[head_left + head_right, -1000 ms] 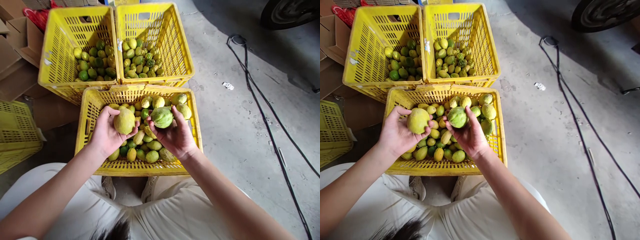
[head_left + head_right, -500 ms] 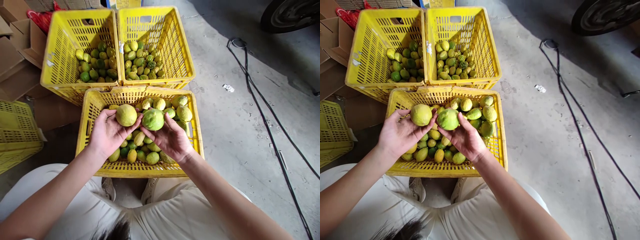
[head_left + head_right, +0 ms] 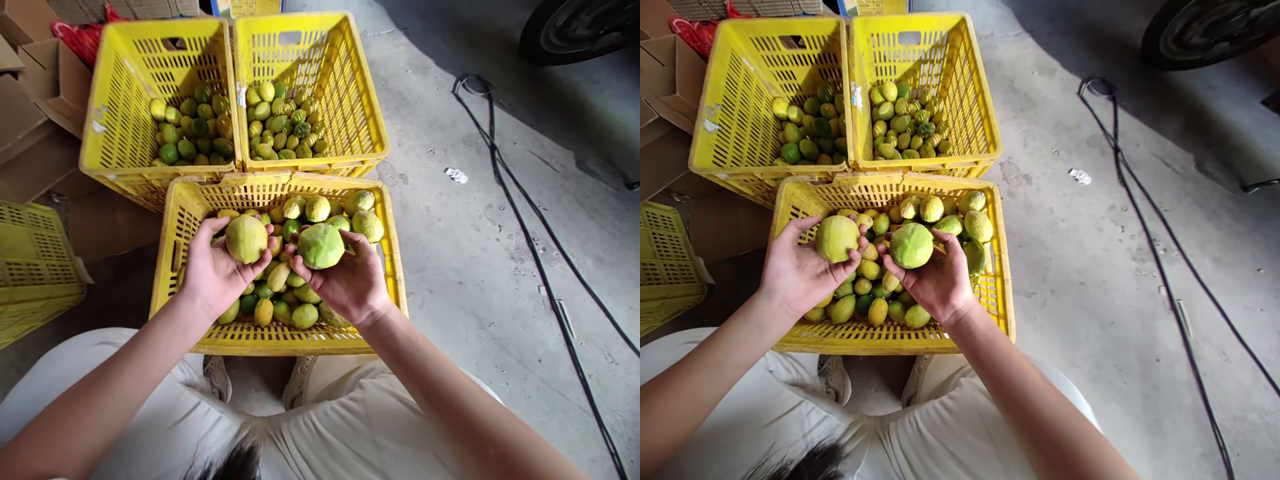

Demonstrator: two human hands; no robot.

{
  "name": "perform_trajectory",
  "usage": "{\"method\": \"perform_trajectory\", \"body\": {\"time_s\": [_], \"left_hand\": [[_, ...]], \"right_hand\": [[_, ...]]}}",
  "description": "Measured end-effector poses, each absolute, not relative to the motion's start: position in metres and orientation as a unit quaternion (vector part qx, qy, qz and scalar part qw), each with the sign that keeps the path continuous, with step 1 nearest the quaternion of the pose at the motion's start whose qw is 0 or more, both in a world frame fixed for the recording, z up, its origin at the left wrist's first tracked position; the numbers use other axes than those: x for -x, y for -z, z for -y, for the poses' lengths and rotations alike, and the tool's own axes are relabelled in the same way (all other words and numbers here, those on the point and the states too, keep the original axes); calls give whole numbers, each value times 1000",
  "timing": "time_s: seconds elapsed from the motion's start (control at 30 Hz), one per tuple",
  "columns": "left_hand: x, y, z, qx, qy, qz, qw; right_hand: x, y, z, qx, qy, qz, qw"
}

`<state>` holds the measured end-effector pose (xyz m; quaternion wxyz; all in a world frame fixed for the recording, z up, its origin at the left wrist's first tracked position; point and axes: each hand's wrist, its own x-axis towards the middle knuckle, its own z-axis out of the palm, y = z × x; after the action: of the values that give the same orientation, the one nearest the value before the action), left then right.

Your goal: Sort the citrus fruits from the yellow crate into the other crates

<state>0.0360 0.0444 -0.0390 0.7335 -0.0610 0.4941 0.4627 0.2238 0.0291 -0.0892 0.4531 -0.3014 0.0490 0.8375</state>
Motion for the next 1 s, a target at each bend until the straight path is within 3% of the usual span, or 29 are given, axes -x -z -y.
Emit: {"method": "perform_trajectory", "body": {"time_s": [0.37,0.57,0.83,1.0], "left_hand": [[-43,41,-42,14,-467,-507,725],[-40,37,-42,17,-461,-519,720],[-42,36,-44,113,-471,-519,704],[-40,34,-45,75,-480,-515,706]], "right_hand": [[-218,85,-33,335,-791,-92,503],[-213,80,-36,375,-776,-107,496],[-216,81,-39,281,-808,-116,505],[-220,76,-39,330,-799,-115,490]]}}
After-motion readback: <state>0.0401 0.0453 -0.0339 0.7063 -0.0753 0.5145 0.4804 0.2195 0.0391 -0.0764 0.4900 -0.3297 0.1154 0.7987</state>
